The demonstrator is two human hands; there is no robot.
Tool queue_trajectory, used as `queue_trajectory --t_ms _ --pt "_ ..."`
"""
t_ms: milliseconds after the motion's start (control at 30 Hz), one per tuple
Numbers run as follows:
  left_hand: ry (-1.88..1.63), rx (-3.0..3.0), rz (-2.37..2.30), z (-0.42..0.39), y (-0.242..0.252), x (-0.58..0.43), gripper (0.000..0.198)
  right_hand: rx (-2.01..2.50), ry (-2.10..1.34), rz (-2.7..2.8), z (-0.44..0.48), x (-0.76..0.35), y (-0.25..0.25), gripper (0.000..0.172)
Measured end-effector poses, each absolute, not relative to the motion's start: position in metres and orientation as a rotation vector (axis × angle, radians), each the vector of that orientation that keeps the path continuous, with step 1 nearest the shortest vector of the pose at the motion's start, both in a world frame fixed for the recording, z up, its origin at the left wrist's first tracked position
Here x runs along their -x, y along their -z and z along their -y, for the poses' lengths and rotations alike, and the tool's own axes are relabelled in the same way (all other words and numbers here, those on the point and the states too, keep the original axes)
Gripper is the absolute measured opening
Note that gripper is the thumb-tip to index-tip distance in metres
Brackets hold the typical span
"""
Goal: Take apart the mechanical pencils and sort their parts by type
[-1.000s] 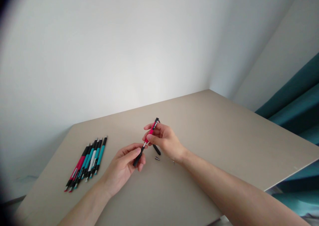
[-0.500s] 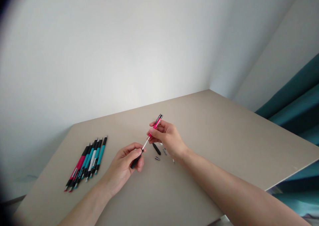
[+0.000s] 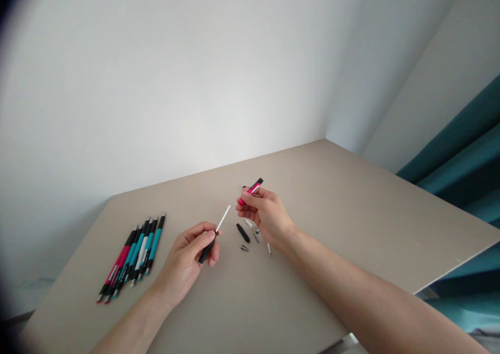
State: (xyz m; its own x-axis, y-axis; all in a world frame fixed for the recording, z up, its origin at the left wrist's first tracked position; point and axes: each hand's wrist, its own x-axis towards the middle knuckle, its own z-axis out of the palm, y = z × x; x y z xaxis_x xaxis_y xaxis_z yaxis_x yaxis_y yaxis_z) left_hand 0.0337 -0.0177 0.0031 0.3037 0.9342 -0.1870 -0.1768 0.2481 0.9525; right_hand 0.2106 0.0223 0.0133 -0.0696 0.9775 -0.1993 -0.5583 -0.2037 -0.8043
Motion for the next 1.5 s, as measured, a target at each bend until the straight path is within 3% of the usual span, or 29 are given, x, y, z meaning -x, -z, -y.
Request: queue_trajectory --t_ms 333,567,733,833,967,1133,1500 --pt "-1.036 -0.85 -0.847 0.018 -0.003 -0.035 0.017 0.866 -1.916 0.427 -0.026 -0.225 -0.027 0.012" --pt "-1.102 -0.784 -0.784 0.017 0.001 -0.036 0.011 0.885 -2.092 0.67 -0.014 -0.212 -0.02 0.006" --pt "-1.076 -0.688 -0.685 0.017 0.001 -0.037 0.008 0.825 -2.186 0.865 -0.002 -0.201 -0.016 0.068" --pt "-1.046 -0.633 -0.686 0.016 0.001 -0.036 0.011 0.776 -2.211 1.008 0.0 -0.201 -0.015 0.081" --pt "-1.067 -0.561 -0.73 0.014 0.002 -0.036 0.01 0.861 -2.208 1.192 0.0 -0.201 -0.014 0.065" --pt "-0.971 -0.624 -0.71 0.016 0.001 -0.037 0.015 1.073 -1.836 1.281 -0.005 -0.198 -0.01 0.039" --pt "-0.922 -0.623 -0.721 0.017 0.001 -0.037 0.013 1.145 -1.167 0.944 -0.026 -0.216 -0.016 0.034"
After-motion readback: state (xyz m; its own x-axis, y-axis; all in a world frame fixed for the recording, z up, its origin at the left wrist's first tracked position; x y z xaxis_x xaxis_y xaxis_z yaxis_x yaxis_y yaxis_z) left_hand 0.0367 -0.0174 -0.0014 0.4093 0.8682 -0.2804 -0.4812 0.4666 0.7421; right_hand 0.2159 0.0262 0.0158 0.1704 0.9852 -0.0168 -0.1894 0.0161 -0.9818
